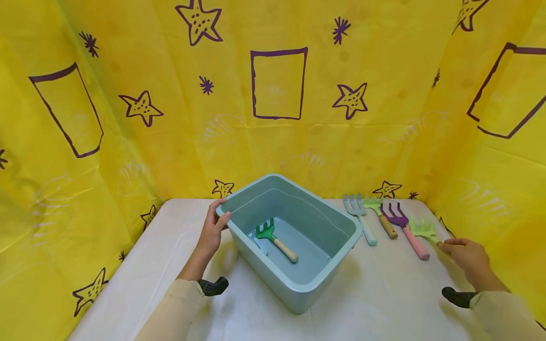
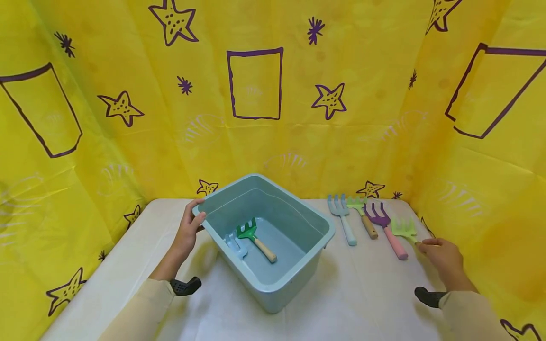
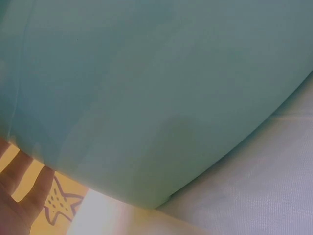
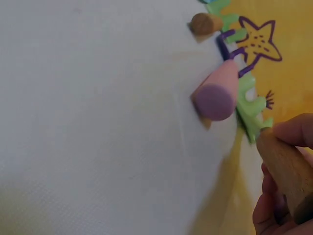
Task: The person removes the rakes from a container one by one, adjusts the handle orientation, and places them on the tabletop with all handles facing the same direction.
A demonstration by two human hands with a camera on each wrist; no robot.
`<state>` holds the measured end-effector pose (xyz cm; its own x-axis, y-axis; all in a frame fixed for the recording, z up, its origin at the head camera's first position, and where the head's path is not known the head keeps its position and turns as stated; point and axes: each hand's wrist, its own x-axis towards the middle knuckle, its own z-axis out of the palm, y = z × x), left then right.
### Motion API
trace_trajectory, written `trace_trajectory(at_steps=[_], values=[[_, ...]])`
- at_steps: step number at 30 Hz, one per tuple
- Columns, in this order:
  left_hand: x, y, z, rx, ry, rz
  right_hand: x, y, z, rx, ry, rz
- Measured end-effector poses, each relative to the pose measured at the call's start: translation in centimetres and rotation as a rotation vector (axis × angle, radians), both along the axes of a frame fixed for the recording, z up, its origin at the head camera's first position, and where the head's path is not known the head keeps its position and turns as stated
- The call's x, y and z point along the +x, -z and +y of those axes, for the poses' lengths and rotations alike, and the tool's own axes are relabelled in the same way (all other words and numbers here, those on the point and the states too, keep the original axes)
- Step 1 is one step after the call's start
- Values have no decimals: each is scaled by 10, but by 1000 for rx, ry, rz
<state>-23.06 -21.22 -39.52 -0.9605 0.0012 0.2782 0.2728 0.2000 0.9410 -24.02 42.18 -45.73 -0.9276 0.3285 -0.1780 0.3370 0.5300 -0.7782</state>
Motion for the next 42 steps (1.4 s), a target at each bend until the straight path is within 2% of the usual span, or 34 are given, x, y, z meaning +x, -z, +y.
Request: trace_trajectory(at_steps=[8,13,20,24,27,34,36,42], values=[[1,0,0,-10,3,5,-4,18,1,79,0,-50],[-1,2,-1,-11,3,16,-9,24,0,152,-18,-24],[-20,27,-9,2,-20,17,-10,24,-3,178,-18,-5],[-22,29,-10,-1,-24,7,-10,22,-4,199,-21,9],[-19,26,-10,9,-14,2,-12,15,-6,202,-26,30],[0,0,-1,-14,-1,-8,-18,-17,-22,138,-21,103],[0,-1,-1,-14,0,-11,-21,-27,-31,125,-24,139],[-1,0,-1,-7,6,-9,-35,-58,-61,-14,-31,176]])
